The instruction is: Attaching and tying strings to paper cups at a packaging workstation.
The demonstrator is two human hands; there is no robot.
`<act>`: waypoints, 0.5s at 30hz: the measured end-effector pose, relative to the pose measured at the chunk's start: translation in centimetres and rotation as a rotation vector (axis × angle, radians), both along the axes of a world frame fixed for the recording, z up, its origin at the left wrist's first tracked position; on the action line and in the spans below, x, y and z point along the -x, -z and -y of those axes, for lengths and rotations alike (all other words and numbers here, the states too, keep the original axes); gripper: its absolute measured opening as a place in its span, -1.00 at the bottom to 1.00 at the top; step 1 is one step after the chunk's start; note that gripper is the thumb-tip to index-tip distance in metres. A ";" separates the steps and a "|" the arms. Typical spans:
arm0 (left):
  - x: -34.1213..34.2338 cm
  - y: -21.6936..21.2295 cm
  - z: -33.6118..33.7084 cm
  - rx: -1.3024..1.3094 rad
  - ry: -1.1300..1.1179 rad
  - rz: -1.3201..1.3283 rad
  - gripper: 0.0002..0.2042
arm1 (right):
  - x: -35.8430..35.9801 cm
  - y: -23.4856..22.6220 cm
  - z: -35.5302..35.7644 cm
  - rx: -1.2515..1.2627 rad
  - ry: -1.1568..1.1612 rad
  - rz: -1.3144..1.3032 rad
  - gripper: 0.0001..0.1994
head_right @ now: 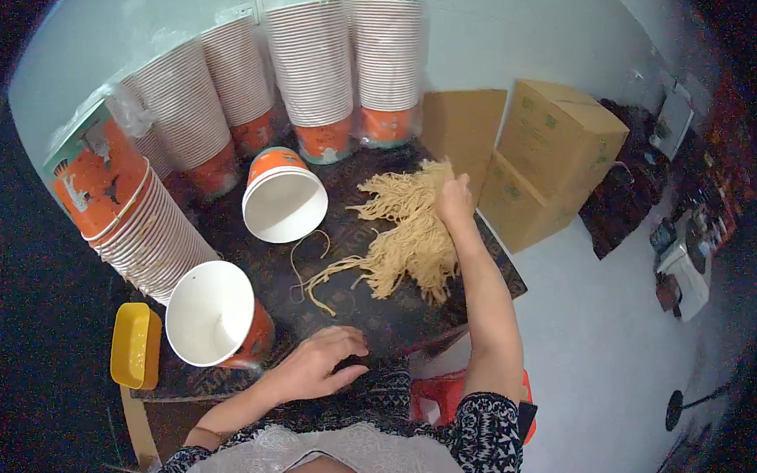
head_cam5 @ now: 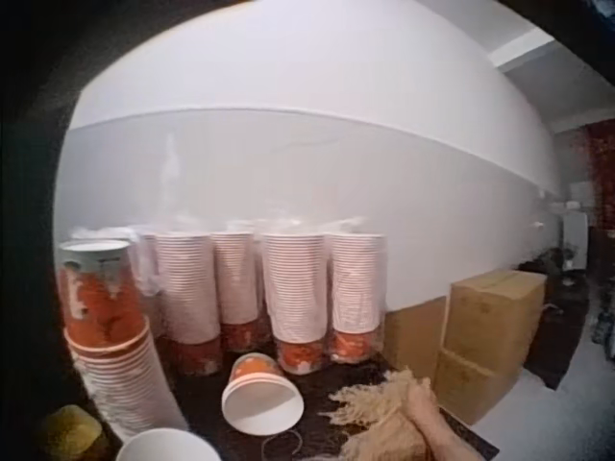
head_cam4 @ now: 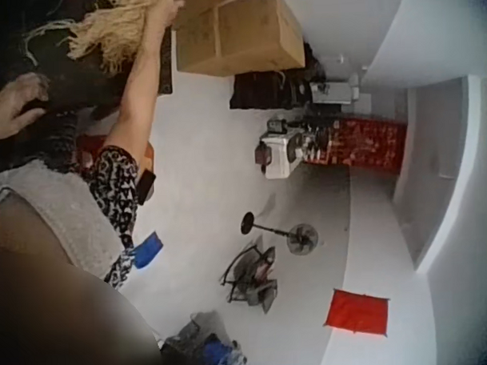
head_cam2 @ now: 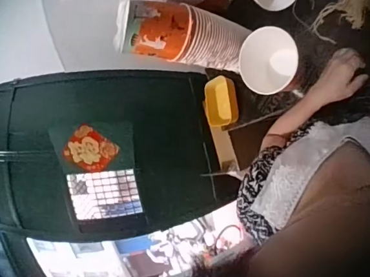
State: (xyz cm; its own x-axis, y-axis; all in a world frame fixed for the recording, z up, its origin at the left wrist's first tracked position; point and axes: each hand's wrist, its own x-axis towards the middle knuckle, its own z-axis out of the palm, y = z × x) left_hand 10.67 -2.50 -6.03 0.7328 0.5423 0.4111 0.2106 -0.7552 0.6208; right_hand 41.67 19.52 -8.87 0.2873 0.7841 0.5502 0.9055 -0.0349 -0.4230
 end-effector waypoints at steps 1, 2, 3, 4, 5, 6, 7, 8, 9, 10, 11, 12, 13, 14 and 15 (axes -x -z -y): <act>0.1 0.1 -0.1 0.004 0.000 -0.001 -0.77 | 0.1 0.0 -0.1 -0.142 0.068 0.033 -0.81; 0.2 0.2 0.0 0.010 0.003 -0.002 -0.78 | 0.5 0.0 0.0 -0.140 0.070 0.034 -0.81; 0.3 0.3 0.0 0.011 0.000 -0.002 -0.78 | 1.7 -0.4 0.1 -0.145 -0.043 0.168 -0.83; 0.4 0.4 0.0 0.031 0.001 -0.007 -0.78 | 3.0 -0.8 0.2 -0.151 -0.156 0.302 -0.84; 0.6 0.4 0.2 0.050 -0.005 -0.014 -0.79 | 5.4 -1.3 0.8 -0.104 -0.375 0.344 -0.87; 0.8 0.4 0.3 0.051 -0.011 -0.014 -0.79 | 7.8 -1.5 1.4 -0.055 -0.592 0.386 -0.90; 0.8 0.5 0.4 0.064 0.010 -0.030 -0.80 | 9.4 -1.5 2.0 -0.052 -0.791 0.424 -0.90; 0.8 0.4 0.5 0.076 0.032 -0.047 -0.80 | 10.6 -1.4 2.5 -0.049 -0.989 0.461 -0.91; 0.9 0.4 0.6 0.072 0.032 -0.047 -0.80 | 11.9 -0.7 2.9 -0.009 -1.025 0.411 -0.90; 1.0 0.5 0.8 0.073 0.044 -0.027 -0.81 | 12.9 0.0 3.1 0.030 -1.062 0.362 -0.89; 1.2 0.4 1.0 0.073 0.054 -0.006 -0.81 | 13.7 0.6 2.9 0.041 -1.085 0.337 -0.88; 1.4 0.4 1.3 0.069 0.049 -0.008 -0.81 | 14.0 1.0 2.7 0.093 -1.086 0.325 -0.89; 1.6 0.4 1.5 0.070 0.050 -0.019 -0.82 | 14.3 1.3 2.5 0.145 -1.088 0.312 -0.90; 2.0 0.4 1.8 0.074 0.048 -0.031 -0.82 | 14.7 1.5 2.3 0.187 -1.093 0.234 -0.92; 2.3 0.3 2.0 0.072 0.040 -0.032 -0.82 | 15.0 1.6 1.9 0.202 -1.072 0.250 -0.93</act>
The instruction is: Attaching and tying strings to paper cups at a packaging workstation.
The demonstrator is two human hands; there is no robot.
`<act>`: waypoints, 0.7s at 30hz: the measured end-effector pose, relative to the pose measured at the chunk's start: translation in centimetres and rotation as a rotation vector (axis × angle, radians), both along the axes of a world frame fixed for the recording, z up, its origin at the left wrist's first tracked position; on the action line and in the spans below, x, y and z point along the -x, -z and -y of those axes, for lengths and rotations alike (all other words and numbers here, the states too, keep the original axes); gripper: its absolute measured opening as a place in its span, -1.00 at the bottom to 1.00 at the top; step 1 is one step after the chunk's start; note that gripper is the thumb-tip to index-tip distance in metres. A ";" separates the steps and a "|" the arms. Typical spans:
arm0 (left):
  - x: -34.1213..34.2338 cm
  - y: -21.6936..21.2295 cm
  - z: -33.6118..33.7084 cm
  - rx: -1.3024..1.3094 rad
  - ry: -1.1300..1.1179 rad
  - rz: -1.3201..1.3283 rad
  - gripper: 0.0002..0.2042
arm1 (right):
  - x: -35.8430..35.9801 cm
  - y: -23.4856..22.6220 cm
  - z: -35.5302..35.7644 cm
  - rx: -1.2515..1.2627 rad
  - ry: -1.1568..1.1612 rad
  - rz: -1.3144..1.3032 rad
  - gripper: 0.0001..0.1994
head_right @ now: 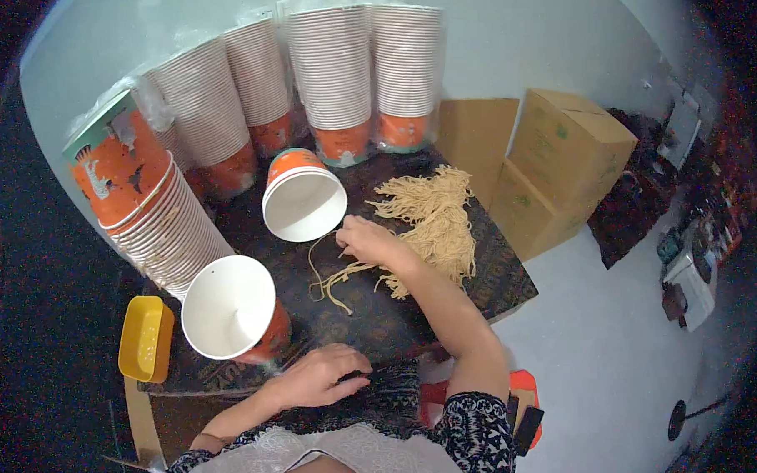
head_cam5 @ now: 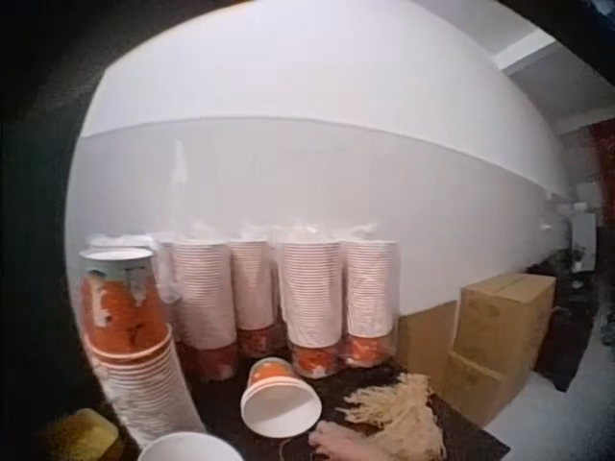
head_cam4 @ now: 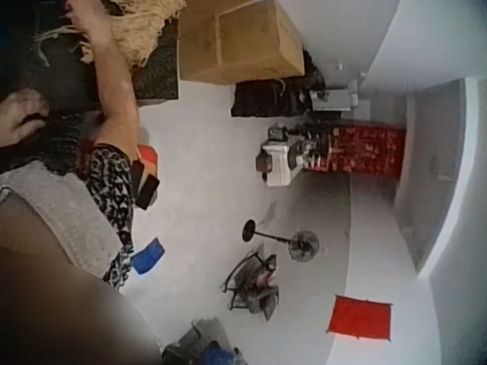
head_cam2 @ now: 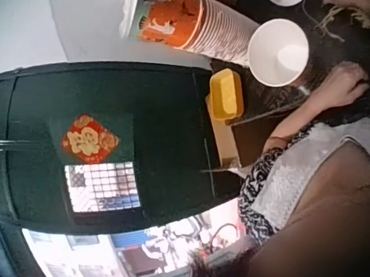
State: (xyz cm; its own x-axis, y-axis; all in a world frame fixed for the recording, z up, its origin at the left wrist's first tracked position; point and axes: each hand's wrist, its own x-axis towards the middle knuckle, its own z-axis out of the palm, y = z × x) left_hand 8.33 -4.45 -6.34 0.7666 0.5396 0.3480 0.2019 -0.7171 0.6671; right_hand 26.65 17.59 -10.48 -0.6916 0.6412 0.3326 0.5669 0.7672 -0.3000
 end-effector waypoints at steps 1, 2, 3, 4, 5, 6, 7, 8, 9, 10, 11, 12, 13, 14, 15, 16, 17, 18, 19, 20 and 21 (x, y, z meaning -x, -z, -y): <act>0.3 -0.1 0.2 0.002 -0.002 -0.014 -0.82 | 0.2 0.1 -0.3 0.002 0.020 0.020 -0.94; 0.7 -0.2 0.4 0.008 -0.006 -0.029 -0.82 | 0.5 0.7 -0.7 -0.015 0.041 0.004 -0.95; 0.9 -0.4 0.6 0.007 -0.007 -0.031 -0.82 | 0.6 1.3 -1.0 -0.046 0.073 0.040 -0.95; 1.1 -0.7 0.8 0.002 -0.005 -0.032 -0.82 | 0.4 1.9 -1.3 -0.076 0.108 0.075 -0.95; 1.5 -0.8 0.9 -0.001 -0.010 -0.031 -0.82 | 0.5 2.3 -1.0 -0.080 0.141 0.100 -0.91; 2.1 -0.9 1.1 0.002 -0.022 -0.033 -0.82 | 0.9 1.8 -0.1 -0.104 0.166 0.132 -0.91; 2.6 -1.1 1.3 -0.003 -0.046 -0.013 -0.82 | 1.2 1.2 0.8 -0.127 0.194 0.164 -0.90; 3.0 -1.2 1.5 -0.011 -0.056 0.009 -0.82 | 1.3 0.8 1.7 -0.061 0.277 0.094 -0.91; 3.5 -1.4 1.9 -0.011 -0.056 0.009 -0.82 | 1.5 0.2 2.8 -0.060 0.276 0.094 -0.91; 4.0 -1.6 2.2 0.031 -0.135 0.007 -0.83 | 1.4 -0.3 4.1 -0.054 0.229 -0.164 -0.92; 4.5 -1.8 2.7 0.072 -0.214 0.008 -0.83 | 1.3 -1.1 5.6 -0.048 0.177 -0.419 -0.93; 4.9 -1.9 2.9 0.114 -0.285 0.030 -0.85 | 1.4 -1.7 7.2 -0.036 0.097 -0.537 -0.93; 5.4 -1.7 3.2 0.151 -0.374 0.049 -0.86 | 1.7 -2.8 9.2 0.030 0.061 -0.599 -0.93; 5.6 -1.3 3.2 0.190 -0.451 0.070 -0.87 | 1.7 -3.7 11.2 0.095 0.037 -0.658 -0.93; 5.6 -1.2 3.2 0.221 -0.493 0.109 -0.86 | 1.5 -4.1 12.8 0.138 -0.002 -0.699 -0.93; 5.5 -1.3 3.1 0.223 -0.488 0.109 -0.86 | 1.4 -4.6 14.2 0.136 0.007 -0.681 -0.94; 5.3 -1.5 3.1 0.304 -0.530 0.150 -0.85 | 1.5 -5.0 15.6 0.137 0.011 -0.664 -0.94; 4.9 -1.8 3.0 0.384 -0.569 0.191 -0.83 | 1.6 -5.4 17.0 0.206 0.012 -0.696 -0.94; 4.6 -1.9 3.0 0.386 -0.568 0.191 -0.83 | 1.6 -5.6 17.9 0.207 0.014 -0.696 -0.94; 4.2 -2.1 3.1 0.414 -0.564 0.250 -0.81 | 1.4 -5.7 18.8 0.187 -0.015 -0.682 -0.95; 3.9 -2.2 3.1 0.441 -0.560 0.310 -0.79 | 1.4 -5.8 19.6 0.168 -0.044 -0.668 -0.95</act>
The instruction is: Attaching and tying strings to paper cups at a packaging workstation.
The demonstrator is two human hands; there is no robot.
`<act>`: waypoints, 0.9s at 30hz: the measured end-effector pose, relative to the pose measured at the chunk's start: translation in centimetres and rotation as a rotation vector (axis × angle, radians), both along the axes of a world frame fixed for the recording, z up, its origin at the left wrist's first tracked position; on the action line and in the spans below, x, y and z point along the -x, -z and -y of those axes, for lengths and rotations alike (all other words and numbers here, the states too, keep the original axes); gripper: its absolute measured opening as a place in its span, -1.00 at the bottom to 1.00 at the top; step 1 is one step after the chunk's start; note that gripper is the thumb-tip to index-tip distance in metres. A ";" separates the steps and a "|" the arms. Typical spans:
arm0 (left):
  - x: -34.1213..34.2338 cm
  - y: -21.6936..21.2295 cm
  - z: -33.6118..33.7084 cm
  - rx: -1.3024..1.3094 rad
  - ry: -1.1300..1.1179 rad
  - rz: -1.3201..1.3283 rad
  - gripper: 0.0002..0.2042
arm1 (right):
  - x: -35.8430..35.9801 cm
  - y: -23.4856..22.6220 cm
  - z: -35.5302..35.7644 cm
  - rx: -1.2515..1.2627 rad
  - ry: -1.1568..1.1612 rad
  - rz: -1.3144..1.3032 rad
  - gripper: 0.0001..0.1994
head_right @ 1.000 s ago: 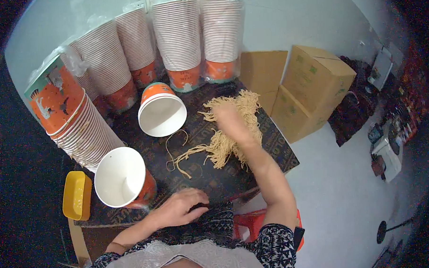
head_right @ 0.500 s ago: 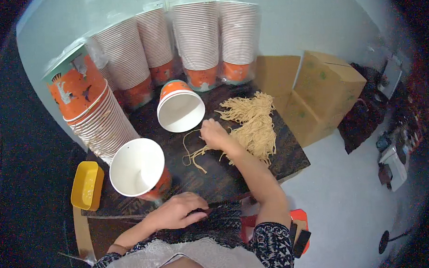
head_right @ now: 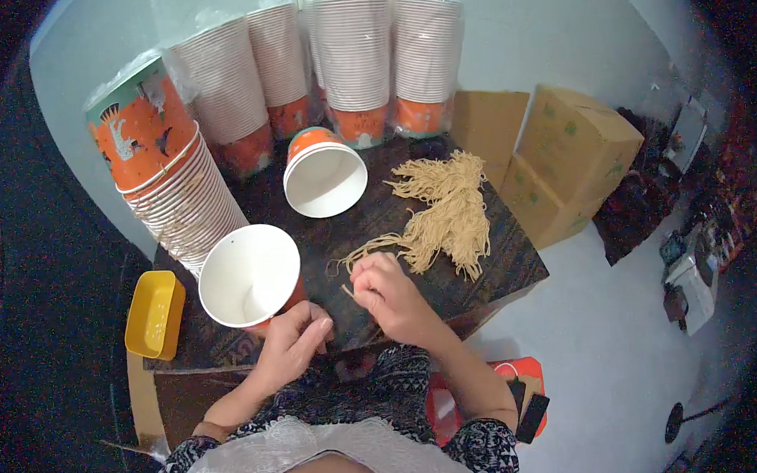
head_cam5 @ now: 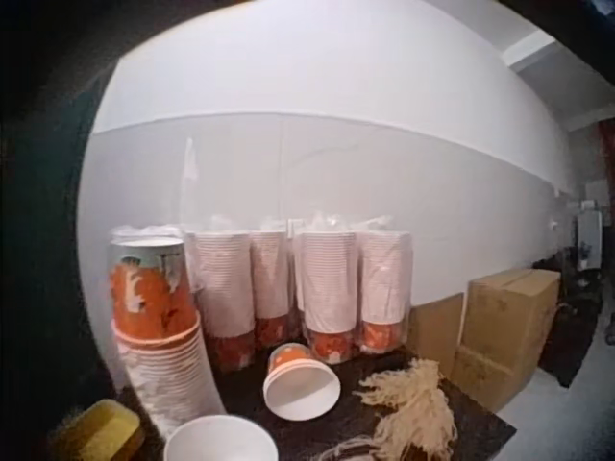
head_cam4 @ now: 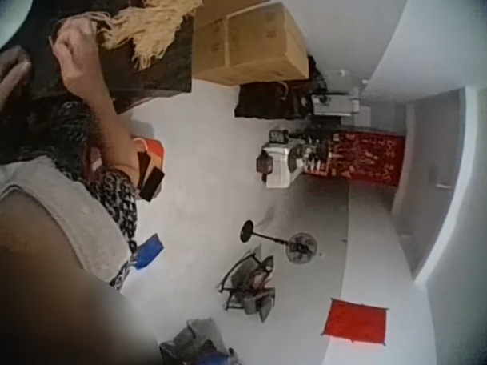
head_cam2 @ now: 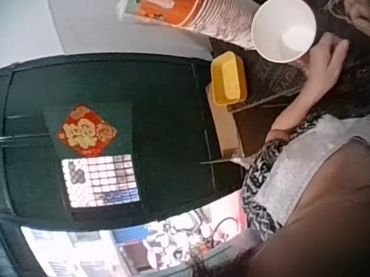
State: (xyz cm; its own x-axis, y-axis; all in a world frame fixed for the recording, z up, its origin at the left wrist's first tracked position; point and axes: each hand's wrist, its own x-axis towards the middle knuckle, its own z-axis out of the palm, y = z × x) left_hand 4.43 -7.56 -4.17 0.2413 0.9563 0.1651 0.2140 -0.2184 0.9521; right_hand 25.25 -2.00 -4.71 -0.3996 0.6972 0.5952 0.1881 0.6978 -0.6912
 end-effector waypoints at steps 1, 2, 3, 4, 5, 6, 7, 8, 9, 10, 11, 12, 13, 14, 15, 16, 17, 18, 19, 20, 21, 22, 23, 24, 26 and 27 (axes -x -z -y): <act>-0.2 -0.1 -0.1 0.004 -0.002 -0.002 -0.79 | 0.1 -0.1 0.7 -0.016 0.013 0.042 -0.93; -0.5 -0.2 -0.2 0.016 -0.008 0.006 -0.78 | 0.2 -0.2 1.2 -0.011 0.016 0.041 -0.93; -0.7 -0.2 -0.3 0.028 -0.015 0.014 -0.76 | 0.3 -0.3 1.7 -0.067 0.021 0.076 -0.91; -0.8 0.0 -0.5 0.033 -0.012 0.013 -0.76 | 0.4 -0.3 2.1 -0.122 0.025 0.110 -0.90; -1.0 0.3 -0.8 0.011 0.010 0.020 -0.76 | 0.6 -0.3 2.4 -0.097 0.007 0.118 -0.88; -1.1 0.6 -1.0 -0.010 0.031 0.028 -0.75 | 0.7 -0.5 2.7 -0.095 0.007 0.118 -0.88; -1.0 0.9 -1.1 -0.008 0.031 0.027 -0.75 | 0.9 -0.6 2.9 -0.126 -0.001 0.131 -0.89; -0.9 1.2 -1.1 0.009 0.056 0.030 -0.74 | 1.0 -0.7 3.1 -0.158 -0.004 0.145 -0.89; -0.9 1.4 -1.1 0.027 0.081 0.032 -0.74 | 1.1 -0.4 3.3 -0.156 -0.003 0.146 -0.89; -0.9 1.6 -0.9 0.029 0.081 0.032 -0.74 | 1.3 0.0 3.4 -0.075 -0.009 0.092 -0.89; -0.8 1.8 -0.4 0.009 0.063 0.038 -0.74 | 1.5 0.4 3.8 0.008 -0.017 0.037 -0.88; -0.7 1.8 -0.1 -0.011 0.043 0.044 -0.75 | 1.7 0.7 4.2 0.012 -0.022 0.036 -0.88; -0.4 1.8 0.1 -0.006 0.037 0.043 -0.75 | 1.9 1.0 4.7 0.296 -0.049 -0.004 -0.90; 0.1 1.6 0.3 -0.027 0.035 -0.038 -0.78 | 2.2 1.4 5.0 0.581 -0.075 -0.045 -0.92; 0.6 1.5 0.6 -0.048 0.033 -0.118 -0.80 | 2.7 1.9 5.3 0.586 -0.082 -0.045 -0.92; 1.0 1.4 0.9 -0.042 0.026 -0.121 -0.80 | 3.4 2.4 5.6 0.487 -0.039 -0.062 -0.92; 1.6 1.2 1.2 -0.079 0.029 -0.160 -0.83 | 3.9 2.8 5.8 0.389 0.001 -0.078 -0.92; 2.2 1.0 1.7 -0.115 0.033 -0.200 -0.85 | 4.2 2.5 6.3 0.479 -0.010 -0.050 -0.91; 2.8 0.9 2.1 -0.108 0.021 -0.202 -0.85 | 4.6 2.7 6.6 0.485 -0.022 -0.049 -0.91; 3.3 0.8 2.4 -0.084 0.027 -0.223 -0.88 | 5.1 2.9 6.8 0.432 -0.013 -0.057 -0.92; 3.9 0.8 2.6 -0.060 0.032 -0.243 -0.90 | 5.8 3.1 6.9 0.380 -0.003 -0.064 -0.92; 4.4 0.8 2.9 -0.056 0.025 -0.240 -0.90 | 6.6 3.0 6.9 0.331 0.032 -0.125 -0.94; 4.5 0.6 3.1 -0.063 0.001 -0.238 -0.90 | 6.7 3.0 7.1 0.332 0.026 -0.132 -0.94; 4.6 0.4 3.3 -0.071 -0.022 -0.235 -0.90 | 6.7 3.1 7.3 0.359 0.044 -0.177 -0.91; 5.3 -0.2 3.9 -0.088 -0.074 -0.232 -0.92 | 7.2 3.2 7.3 0.387 0.059 -0.217 -0.89; 5.8 -0.2 4.1 -0.106 -0.124 -0.223 -0.94 | 7.6 3.3 7.2 0.301 0.078 -0.243 -0.86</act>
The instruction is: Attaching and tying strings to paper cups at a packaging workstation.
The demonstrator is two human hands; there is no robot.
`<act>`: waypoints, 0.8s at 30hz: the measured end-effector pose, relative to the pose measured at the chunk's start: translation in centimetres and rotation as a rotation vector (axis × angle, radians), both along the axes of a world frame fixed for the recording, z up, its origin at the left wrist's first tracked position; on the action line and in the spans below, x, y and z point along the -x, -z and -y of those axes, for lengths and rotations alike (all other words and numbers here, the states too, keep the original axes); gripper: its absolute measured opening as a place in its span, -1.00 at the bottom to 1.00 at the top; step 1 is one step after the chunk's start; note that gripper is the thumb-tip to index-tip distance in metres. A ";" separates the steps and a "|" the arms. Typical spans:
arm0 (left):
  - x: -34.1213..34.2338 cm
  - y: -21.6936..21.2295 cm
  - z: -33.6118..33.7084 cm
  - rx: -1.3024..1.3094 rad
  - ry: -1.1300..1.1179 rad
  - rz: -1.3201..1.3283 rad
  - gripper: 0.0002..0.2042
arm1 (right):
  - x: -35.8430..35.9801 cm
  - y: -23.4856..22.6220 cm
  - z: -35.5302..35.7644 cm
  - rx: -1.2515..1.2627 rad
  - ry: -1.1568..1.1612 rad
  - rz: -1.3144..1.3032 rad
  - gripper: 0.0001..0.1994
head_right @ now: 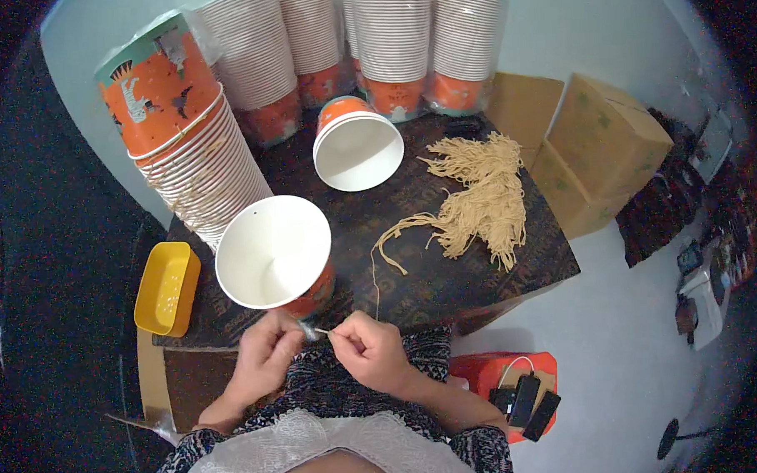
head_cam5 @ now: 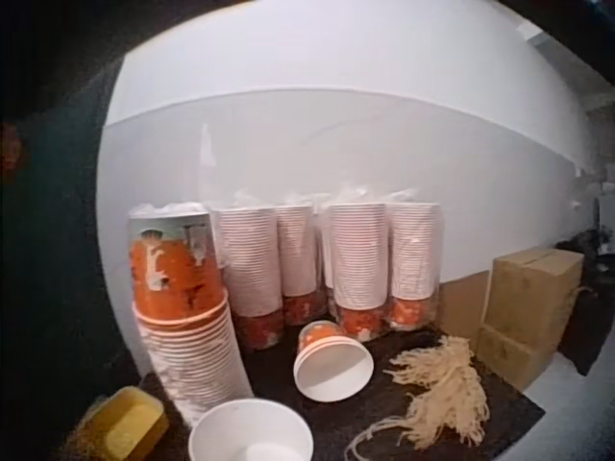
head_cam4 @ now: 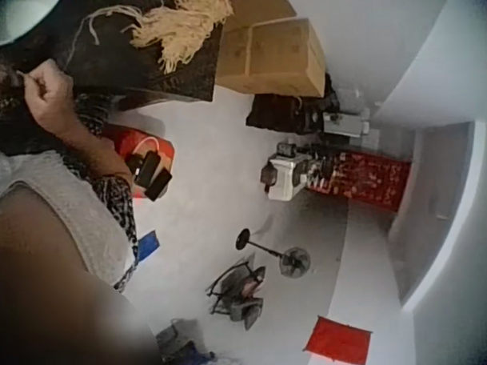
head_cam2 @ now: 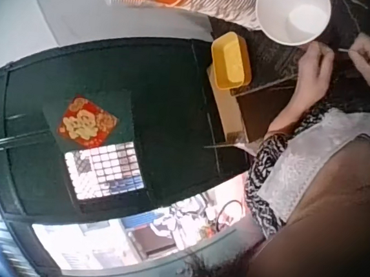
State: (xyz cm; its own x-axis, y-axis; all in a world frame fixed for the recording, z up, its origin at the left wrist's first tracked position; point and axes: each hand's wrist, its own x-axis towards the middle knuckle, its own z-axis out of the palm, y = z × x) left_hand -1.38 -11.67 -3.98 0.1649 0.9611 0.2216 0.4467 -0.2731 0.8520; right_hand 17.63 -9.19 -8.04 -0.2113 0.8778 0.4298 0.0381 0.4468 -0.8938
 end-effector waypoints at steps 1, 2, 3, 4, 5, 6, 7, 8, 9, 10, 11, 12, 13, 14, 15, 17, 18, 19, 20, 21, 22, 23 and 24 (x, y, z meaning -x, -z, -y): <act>0.7 0.9 0.1 -0.009 -0.019 0.097 -0.95 | 0.4 0.1 -0.2 -0.083 0.033 -0.019 -0.83; 1.2 0.7 0.4 -0.026 -0.041 0.140 -0.95 | 0.9 0.2 -0.4 -0.082 0.029 -0.017 -0.83; 1.5 0.5 0.7 -0.044 -0.062 0.182 -0.94 | 1.3 0.3 -0.7 -0.214 0.082 0.000 -0.82; 1.6 0.4 0.7 -0.088 -0.080 0.234 -0.95 | 1.6 0.3 -1.0 -0.346 0.135 0.017 -0.80; 1.8 0.3 0.8 -0.087 -0.081 0.234 -0.95 | 2.0 0.4 -1.3 -0.346 0.133 0.018 -0.80; 2.0 0.3 0.9 -0.098 -0.086 0.281 -0.94 | 2.4 0.6 -1.6 -0.437 0.162 0.032 -0.79; 2.3 0.2 1.0 -0.109 -0.090 0.328 -0.94 | 2.6 0.6 -1.8 -0.529 0.192 0.046 -0.78; 2.5 0.2 1.1 -0.096 -0.105 0.357 -0.94 | 2.9 0.7 -2.0 -0.529 0.190 0.046 -0.78; 2.6 0.1 1.1 -0.096 -0.107 0.357 -0.94 | 3.1 0.7 -2.1 -0.557 0.203 0.055 -0.77; 2.6 -0.1 1.0 -0.138 -0.115 0.349 -0.93 | 3.3 0.6 -2.2 -0.586 0.216 0.065 -0.76; 2.7 -0.2 0.9 -0.179 -0.120 0.343 -0.93 | 3.5 0.6 -2.3 -0.587 0.217 0.066 -0.76; 2.8 -0.1 0.9 -0.179 -0.120 0.345 -0.93 | 3.7 0.5 -2.4 -0.607 0.237 0.070 -0.77; 2.9 0.1 0.8 -0.180 -0.123 0.355 -0.93 | 3.8 0.5 -2.5 -0.626 0.258 0.073 -0.77; 3.1 0.1 0.8 -0.183 -0.128 0.364 -0.93 | 3.9 0.5 -2.6 -0.627 0.255 0.074 -0.77; 3.1 0.1 0.8 -0.183 -0.130 0.365 -0.93 | 4.0 0.6 -2.7 -0.634 0.252 0.082 -0.77; 3.3 -0.1 0.9 -0.169 -0.150 0.358 -0.92 | 4.1 0.6 -2.8 -0.641 0.247 0.091 -0.77; 3.4 -0.1 0.9 -0.169 -0.152 0.360 -0.92 | 4.2 0.5 -2.8 -0.642 0.249 0.094 -0.77; 3.5 -0.1 0.9 -0.172 -0.147 0.360 -0.92 | 4.3 0.4 -2.9 -0.642 0.252 0.096 -0.77; 3.5 -0.1 0.8 -0.175 -0.142 0.360 -0.92 | 4.3 0.4 -2.9 -0.642 0.251 0.098 -0.77; 3.5 -0.1 0.8 -0.174 -0.142 0.361 -0.92 | 4.3 0.5 -3.0 -0.653 0.255 0.103 -0.76; 3.5 -0.1 0.8 -0.168 -0.142 0.370 -0.92 | 4.3 0.5 -3.1 -0.664 0.260 0.107 -0.76; 3.5 -0.1 0.8 -0.163 -0.143 0.378 -0.92 | 4.4 0.4 -3.1 -0.664 0.259 0.108 -0.76; 3.5 -0.1 0.8 -0.163 -0.143 0.379 -0.92 | 4.4 0.4 -3.1 -0.664 0.258 0.115 -0.76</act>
